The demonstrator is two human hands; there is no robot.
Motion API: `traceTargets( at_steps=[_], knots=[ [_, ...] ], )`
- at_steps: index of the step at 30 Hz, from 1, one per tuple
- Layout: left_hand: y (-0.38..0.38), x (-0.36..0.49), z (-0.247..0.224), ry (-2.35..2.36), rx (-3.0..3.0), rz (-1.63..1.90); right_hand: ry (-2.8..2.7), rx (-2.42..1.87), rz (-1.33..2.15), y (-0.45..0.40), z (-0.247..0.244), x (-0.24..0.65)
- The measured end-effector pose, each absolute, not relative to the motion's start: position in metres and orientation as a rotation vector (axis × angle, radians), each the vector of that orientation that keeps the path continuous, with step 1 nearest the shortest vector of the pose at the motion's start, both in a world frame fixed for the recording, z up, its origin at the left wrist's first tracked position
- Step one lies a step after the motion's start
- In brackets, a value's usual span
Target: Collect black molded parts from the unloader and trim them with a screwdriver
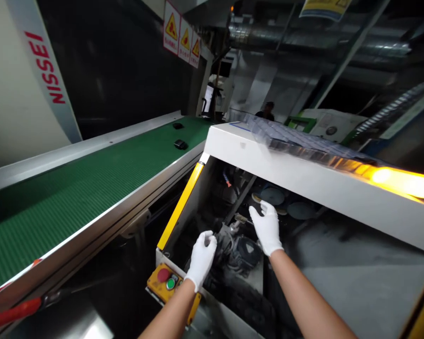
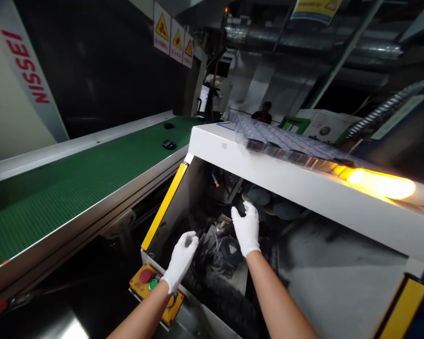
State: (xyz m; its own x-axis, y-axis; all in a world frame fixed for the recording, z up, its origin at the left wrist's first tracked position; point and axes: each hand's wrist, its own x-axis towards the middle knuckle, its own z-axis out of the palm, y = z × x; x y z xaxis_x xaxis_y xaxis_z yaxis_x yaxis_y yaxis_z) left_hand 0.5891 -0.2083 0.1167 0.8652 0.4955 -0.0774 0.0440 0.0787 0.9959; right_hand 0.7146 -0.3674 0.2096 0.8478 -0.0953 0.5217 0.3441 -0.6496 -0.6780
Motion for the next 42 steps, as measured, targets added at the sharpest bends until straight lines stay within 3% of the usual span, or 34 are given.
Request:
traceTargets(
  at_steps=[5,18,25,32,36,42],
  knots=[
    [-0.196,0.537,0.107,0.486,1.403,0.329,-0.040,-2.205,-0.544,-0.331,0.187,0.736],
    [-0.170,0.483,0.082,0.553,1.502,0.230,0.185,-2.273,-0.749,-0.307,0.181,0.736],
    [-0.133,0.433,0.054,0.615,1.610,0.244,0.201,-2.358,-0.916,-0.371,0.213,0.693],
    [-0.111,0.385,0.016,0.752,1.905,0.318,0.502,-2.298,-0.755,-0.422,0.178,0.721],
    [-0.114,0.391,0.002,0.457,2.239,0.485,0.561,-2.272,-0.840,-0.414,0.167,0.725],
    [-0.131,0.429,0.019,0.207,2.625,-0.026,0.478,-2.258,-0.749,-0.417,0.182,0.714]
  ],
)
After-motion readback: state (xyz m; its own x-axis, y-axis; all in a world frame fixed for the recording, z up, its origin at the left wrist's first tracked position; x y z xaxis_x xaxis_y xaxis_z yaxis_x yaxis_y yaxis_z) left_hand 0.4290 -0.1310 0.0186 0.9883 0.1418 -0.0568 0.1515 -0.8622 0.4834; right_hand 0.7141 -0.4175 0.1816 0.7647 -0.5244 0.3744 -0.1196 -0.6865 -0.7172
